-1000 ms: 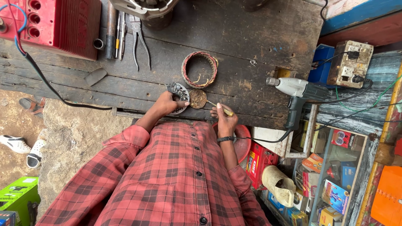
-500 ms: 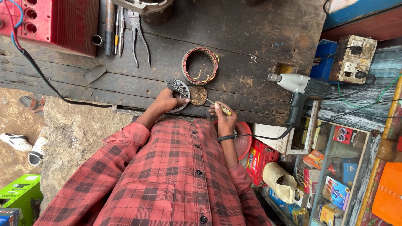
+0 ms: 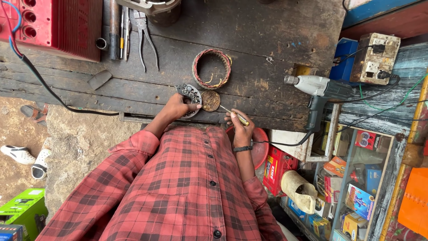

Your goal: Repairing a motorcycle alternator by testing components with a multimeter and soldering wires.

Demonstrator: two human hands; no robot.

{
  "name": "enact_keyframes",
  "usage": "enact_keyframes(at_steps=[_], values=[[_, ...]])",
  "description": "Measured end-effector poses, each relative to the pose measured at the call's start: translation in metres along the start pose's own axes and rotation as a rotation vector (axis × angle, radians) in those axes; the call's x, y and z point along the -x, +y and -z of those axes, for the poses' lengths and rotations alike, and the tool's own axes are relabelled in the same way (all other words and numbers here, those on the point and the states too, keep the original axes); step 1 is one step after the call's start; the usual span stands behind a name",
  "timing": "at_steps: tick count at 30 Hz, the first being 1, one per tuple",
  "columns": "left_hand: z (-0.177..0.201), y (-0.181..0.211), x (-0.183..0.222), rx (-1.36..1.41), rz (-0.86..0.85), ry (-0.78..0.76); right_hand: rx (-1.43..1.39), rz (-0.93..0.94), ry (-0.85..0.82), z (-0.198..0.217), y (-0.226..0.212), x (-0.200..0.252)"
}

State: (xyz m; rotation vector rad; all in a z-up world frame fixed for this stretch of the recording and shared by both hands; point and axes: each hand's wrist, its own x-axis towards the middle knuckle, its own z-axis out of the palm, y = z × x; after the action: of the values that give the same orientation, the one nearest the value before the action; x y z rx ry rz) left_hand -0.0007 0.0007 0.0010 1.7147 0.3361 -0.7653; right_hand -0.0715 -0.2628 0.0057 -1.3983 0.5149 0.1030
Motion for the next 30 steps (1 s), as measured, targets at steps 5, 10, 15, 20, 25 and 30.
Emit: enact_keyframes(at_steps=[5,10,15,20,25,30], values=[[0.005,0.016,0.011,0.016,-0.004,-0.004,-0.145,-0.038,-0.059,0.003,-0.013,0.011],[0.007,0.032,0.041,0.018,0.075,-0.086,-0.245,0.0,-0.142,0.004,-0.049,0.036],[0.009,0.105,0.106,0.277,0.039,-0.202,-0.016,0.378,-0.271,-0.006,-0.128,0.08],[0.007,0.157,0.158,0.272,-0.019,-0.285,-0.041,0.654,-0.401,-0.011,-0.18,0.102],[0.009,0.205,0.203,0.14,0.032,-0.385,0.009,0.751,-0.395,-0.025,-0.219,0.119],[0.009,0.214,0.225,-0.16,-0.038,-0.453,-0.189,0.627,-0.468,-0.017,-0.217,0.123]])
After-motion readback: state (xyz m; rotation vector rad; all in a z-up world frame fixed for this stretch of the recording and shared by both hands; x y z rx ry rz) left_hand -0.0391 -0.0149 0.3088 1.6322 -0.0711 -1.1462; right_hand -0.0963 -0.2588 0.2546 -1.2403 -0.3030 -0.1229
